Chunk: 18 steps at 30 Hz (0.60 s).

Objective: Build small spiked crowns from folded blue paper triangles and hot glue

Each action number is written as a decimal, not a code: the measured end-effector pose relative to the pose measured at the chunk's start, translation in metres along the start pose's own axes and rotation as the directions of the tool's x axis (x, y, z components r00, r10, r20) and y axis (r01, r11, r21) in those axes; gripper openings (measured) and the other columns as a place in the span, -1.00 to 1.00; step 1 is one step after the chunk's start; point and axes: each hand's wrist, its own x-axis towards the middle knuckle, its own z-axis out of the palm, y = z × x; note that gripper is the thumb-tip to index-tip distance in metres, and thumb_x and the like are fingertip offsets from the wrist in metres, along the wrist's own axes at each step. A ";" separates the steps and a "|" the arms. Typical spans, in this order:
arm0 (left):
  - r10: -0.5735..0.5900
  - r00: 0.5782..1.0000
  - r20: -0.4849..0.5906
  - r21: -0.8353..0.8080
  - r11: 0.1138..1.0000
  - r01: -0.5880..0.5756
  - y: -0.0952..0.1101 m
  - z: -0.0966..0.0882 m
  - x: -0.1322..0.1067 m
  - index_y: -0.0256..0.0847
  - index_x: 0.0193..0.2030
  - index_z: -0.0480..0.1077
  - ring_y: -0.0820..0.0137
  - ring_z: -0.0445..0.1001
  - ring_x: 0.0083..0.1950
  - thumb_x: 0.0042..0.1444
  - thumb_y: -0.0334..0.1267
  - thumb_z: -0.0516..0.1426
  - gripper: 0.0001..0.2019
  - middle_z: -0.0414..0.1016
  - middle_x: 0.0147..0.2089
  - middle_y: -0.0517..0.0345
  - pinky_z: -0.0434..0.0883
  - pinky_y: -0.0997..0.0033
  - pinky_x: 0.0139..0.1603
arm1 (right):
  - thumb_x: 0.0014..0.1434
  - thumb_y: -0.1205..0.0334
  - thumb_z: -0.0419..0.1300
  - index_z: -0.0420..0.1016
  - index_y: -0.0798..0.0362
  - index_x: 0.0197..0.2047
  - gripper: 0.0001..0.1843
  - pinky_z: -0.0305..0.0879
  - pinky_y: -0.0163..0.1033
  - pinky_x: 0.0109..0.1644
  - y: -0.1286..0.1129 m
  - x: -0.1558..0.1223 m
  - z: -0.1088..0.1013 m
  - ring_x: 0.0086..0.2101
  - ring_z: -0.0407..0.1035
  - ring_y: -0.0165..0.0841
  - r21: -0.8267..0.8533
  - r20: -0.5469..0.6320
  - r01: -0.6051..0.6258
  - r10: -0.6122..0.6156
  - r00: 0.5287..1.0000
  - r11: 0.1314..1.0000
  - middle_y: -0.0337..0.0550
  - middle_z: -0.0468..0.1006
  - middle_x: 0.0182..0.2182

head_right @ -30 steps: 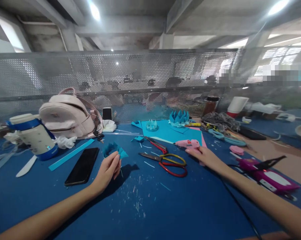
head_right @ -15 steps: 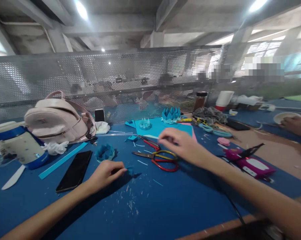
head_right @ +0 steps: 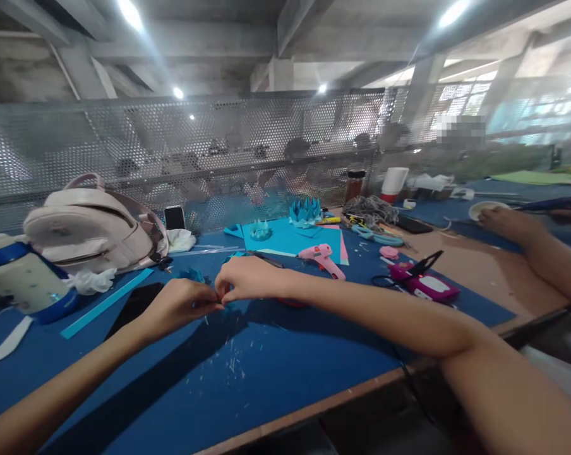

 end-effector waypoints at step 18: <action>-0.030 0.997 -0.070 0.212 0.976 0.045 -0.120 -0.011 -0.049 -0.15 -0.18 0.46 0.20 0.45 0.07 0.15 -0.28 0.20 -0.90 0.52 0.06 0.03 0.25 0.03 0.21 | 0.14 0.19 0.24 0.48 0.08 -0.35 -0.87 0.20 -0.32 -0.30 0.024 -0.042 0.017 -0.40 0.32 -0.44 0.492 -0.082 -0.157 0.225 0.971 0.856 -0.24 0.51 -0.40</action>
